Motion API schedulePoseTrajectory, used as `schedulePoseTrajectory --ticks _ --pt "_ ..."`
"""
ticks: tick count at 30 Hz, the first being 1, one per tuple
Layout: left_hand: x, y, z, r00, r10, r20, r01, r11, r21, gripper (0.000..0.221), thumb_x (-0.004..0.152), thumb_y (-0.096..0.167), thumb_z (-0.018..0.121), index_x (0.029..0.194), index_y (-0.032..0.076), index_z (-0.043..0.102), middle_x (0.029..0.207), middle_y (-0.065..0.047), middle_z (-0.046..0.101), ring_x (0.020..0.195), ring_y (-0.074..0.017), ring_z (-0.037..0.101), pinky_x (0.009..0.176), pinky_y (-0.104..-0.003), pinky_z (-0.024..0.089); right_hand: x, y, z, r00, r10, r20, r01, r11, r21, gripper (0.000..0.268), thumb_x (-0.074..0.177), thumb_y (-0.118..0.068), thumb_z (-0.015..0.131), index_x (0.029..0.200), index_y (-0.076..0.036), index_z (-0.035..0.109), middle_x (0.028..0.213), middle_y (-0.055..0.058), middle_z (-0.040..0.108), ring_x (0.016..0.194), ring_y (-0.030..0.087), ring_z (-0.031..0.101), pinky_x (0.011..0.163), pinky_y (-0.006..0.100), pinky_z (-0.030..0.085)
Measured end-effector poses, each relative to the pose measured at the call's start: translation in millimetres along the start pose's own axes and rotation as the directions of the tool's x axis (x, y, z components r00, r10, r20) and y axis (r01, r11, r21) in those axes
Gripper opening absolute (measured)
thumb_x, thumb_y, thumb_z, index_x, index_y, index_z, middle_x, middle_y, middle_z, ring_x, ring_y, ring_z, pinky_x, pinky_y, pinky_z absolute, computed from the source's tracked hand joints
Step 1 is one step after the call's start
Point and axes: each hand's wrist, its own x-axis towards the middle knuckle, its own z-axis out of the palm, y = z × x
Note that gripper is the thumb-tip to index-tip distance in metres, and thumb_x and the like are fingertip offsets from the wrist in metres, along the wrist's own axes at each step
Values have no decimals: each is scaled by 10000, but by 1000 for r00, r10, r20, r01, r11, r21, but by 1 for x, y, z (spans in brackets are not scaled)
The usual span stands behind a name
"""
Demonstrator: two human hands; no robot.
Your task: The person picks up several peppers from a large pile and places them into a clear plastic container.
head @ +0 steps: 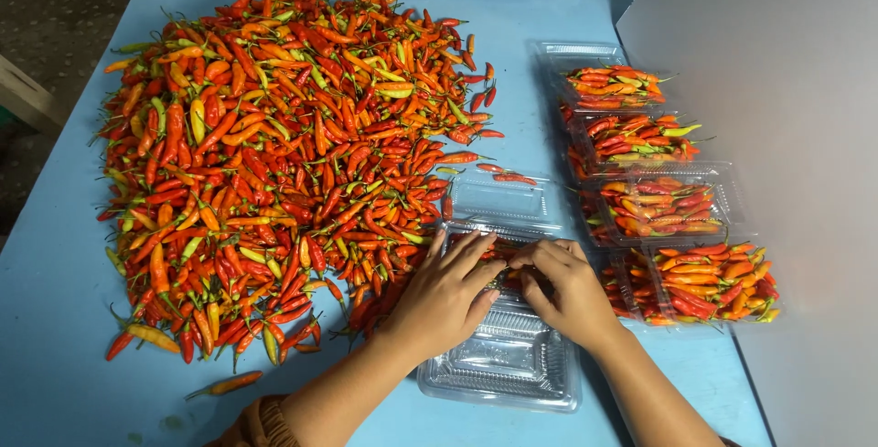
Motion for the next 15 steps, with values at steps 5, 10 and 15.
schedulePoseTrajectory --ticks 5,10,15 --pt "-1 1 3 999 -9 -32 9 1000 3 392 1036 318 473 1290 88 663 1487 -214 526 1445 -366 428 1184 -652 166 -4 0 -2 998 -10 -64 11 1000 5 103 872 -102 652 914 -140 737 826 11 761 823 259 742 879 387 493" --pt "-2 -1 6 997 12 -76 -11 1000 15 382 1027 312 491 1293 96 662 1470 -209 544 1425 -371 453 1171 -667 187 -2 -10 -6 994 -28 -104 30 999 18 81 877 -83 671 891 -123 740 844 14 780 812 270 745 852 394 519" --pt "-3 0 8 991 36 -127 -28 998 64 359 1013 291 529 1283 94 659 1435 -206 569 1398 -364 489 1161 -677 210 -3 -9 -6 996 -31 -84 30 1000 -7 79 846 -85 714 894 -130 757 829 17 779 820 263 754 838 389 528"
